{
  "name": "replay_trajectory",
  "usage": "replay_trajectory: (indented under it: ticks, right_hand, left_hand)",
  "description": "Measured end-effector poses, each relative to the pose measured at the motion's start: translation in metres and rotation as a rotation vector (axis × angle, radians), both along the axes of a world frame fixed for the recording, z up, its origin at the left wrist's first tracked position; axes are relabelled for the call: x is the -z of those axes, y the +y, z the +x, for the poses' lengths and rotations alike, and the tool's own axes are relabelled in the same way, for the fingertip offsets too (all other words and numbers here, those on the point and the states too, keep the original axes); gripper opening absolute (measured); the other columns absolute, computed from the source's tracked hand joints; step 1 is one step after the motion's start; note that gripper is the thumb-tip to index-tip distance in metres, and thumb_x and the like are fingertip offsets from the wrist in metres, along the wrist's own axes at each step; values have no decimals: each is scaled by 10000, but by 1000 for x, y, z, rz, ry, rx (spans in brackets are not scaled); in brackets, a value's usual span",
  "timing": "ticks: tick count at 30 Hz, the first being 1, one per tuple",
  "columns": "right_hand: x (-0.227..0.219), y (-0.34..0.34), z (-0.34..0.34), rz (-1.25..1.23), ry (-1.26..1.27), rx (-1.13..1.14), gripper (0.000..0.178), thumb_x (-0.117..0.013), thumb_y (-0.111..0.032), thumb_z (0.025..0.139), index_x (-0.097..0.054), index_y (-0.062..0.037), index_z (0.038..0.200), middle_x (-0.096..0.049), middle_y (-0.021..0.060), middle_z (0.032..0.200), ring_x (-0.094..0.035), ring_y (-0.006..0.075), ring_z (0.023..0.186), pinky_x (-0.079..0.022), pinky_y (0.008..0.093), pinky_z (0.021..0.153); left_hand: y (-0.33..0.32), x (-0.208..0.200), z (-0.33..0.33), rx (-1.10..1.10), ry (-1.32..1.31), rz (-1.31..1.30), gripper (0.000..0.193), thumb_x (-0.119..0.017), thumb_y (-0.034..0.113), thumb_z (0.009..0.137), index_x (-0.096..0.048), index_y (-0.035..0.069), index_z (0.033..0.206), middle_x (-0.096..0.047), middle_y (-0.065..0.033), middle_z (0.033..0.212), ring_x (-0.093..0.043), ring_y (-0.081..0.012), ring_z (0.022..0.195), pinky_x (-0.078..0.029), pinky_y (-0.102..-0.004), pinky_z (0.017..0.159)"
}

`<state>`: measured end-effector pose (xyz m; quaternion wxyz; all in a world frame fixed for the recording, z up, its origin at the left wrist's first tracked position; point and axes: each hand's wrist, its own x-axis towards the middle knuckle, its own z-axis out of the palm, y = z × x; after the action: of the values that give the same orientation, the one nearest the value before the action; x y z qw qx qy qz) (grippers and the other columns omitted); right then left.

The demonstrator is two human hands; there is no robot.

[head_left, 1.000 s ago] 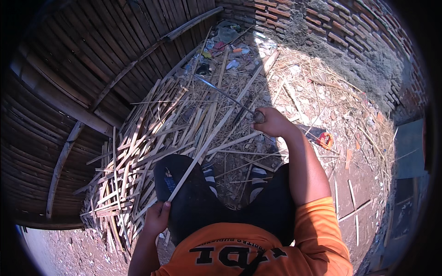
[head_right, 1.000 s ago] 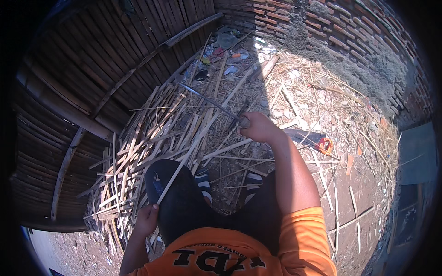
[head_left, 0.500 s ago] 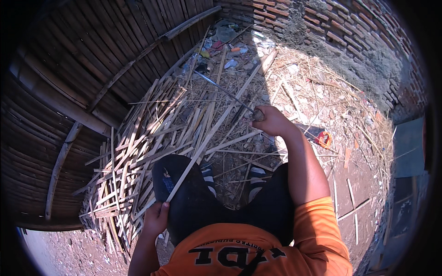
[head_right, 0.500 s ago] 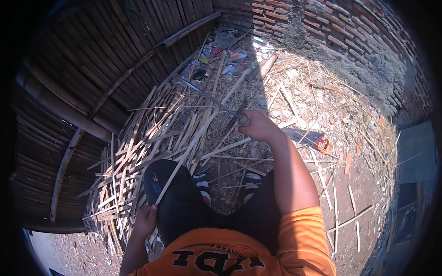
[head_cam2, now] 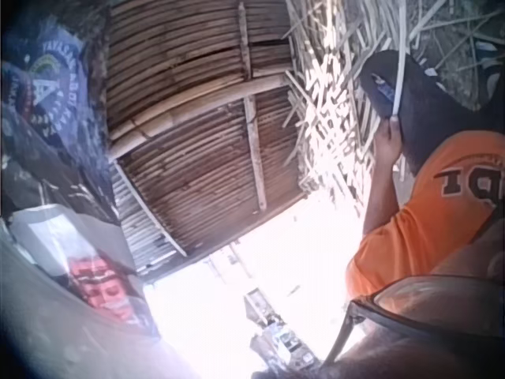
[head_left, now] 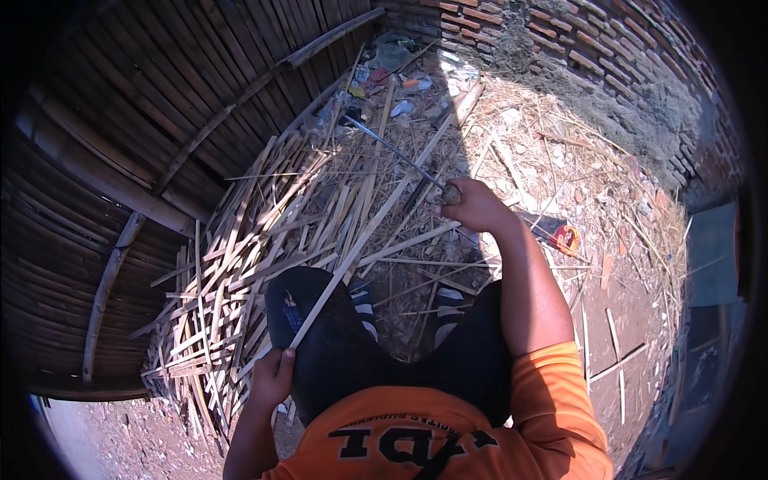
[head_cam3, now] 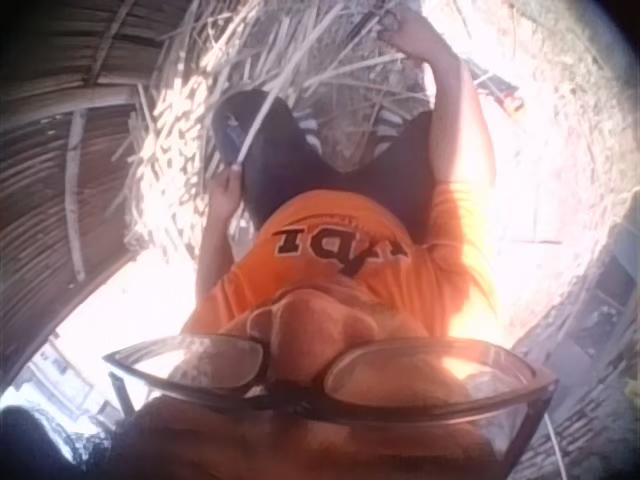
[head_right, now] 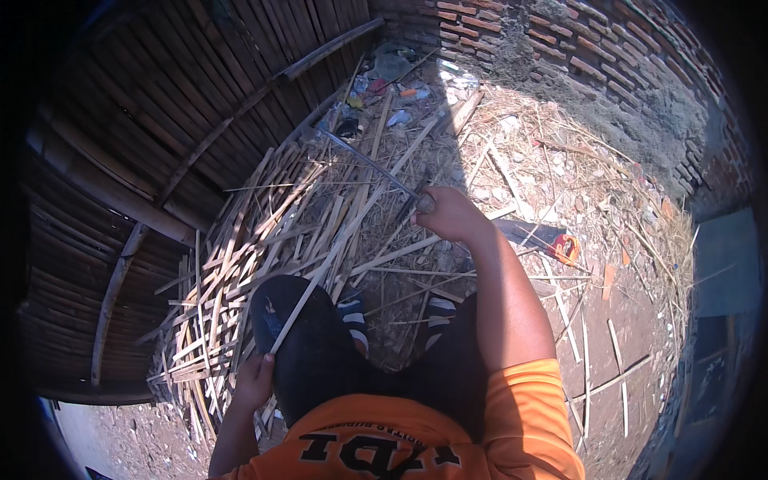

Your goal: The person uses a billhook tool to shave and smooth long strips of bamboo, holding the bamboo in one hand and scraping the tool along its surface while sitting on the ground.

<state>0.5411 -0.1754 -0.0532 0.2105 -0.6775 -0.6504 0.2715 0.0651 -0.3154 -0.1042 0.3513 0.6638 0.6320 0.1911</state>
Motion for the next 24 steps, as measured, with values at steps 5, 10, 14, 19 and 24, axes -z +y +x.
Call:
replay_trajectory:
  ticks: [5, 10, 14, 19, 24]
  right_hand:
    - [5, -20, -40, 9, -117, -345, 492, -800, -347, 826, -670, -9, 1159, -708, 233, 1017, -679, 408, 1030, -514, 481, 910]
    - [-11, -23, -52, -45, -144, -531, 519, -798, -373, 832, -673, -4, 1176, -711, 231, 976, -697, 383, 972, -521, 463, 872]
    - [-3, -1, -4, -86, -66, -102, 616, -792, -359, 825, -633, -26, 1318, -688, 252, 1226, -665, 395, 1143, -514, 462, 993]
    - [-2, -14, -25, -7, -32, -223, 501, -808, -333, 819, -672, -34, 1198, -703, 236, 1026, -686, 408, 997, -527, 470, 896]
    - [-20, -31, -68, -29, -202, -546, 472, -810, -356, 816, -679, -34, 1135, -706, 234, 970, -680, 430, 977, -524, 490, 866]
  left_hand:
    - [-1, 5, -6, 12, -24, -48, 516, -558, 409, 1058, -608, -18, 773, -569, -107, 583, -534, -148, 569, -436, -372, 558]
    - [-5, 12, -9, -1, -50, 20, 508, -551, 406, 1061, -608, -11, 776, -560, -104, 580, -529, -147, 569, -438, -371, 559]
    - [-3, 7, -2, 3, 3, 30, 497, -550, 400, 1062, -609, -8, 784, -557, -109, 584, -528, -147, 579, -437, -369, 566]
    - [-1, 11, -9, 20, -53, -14, 497, -553, 402, 1064, -611, -6, 784, -559, -80, 595, -515, -119, 599, -426, -352, 562]
    - [-3, 12, -11, 7, -108, -18, 495, -552, 397, 1066, -609, -2, 779, -556, -57, 597, -506, -102, 606, -415, -344, 552]
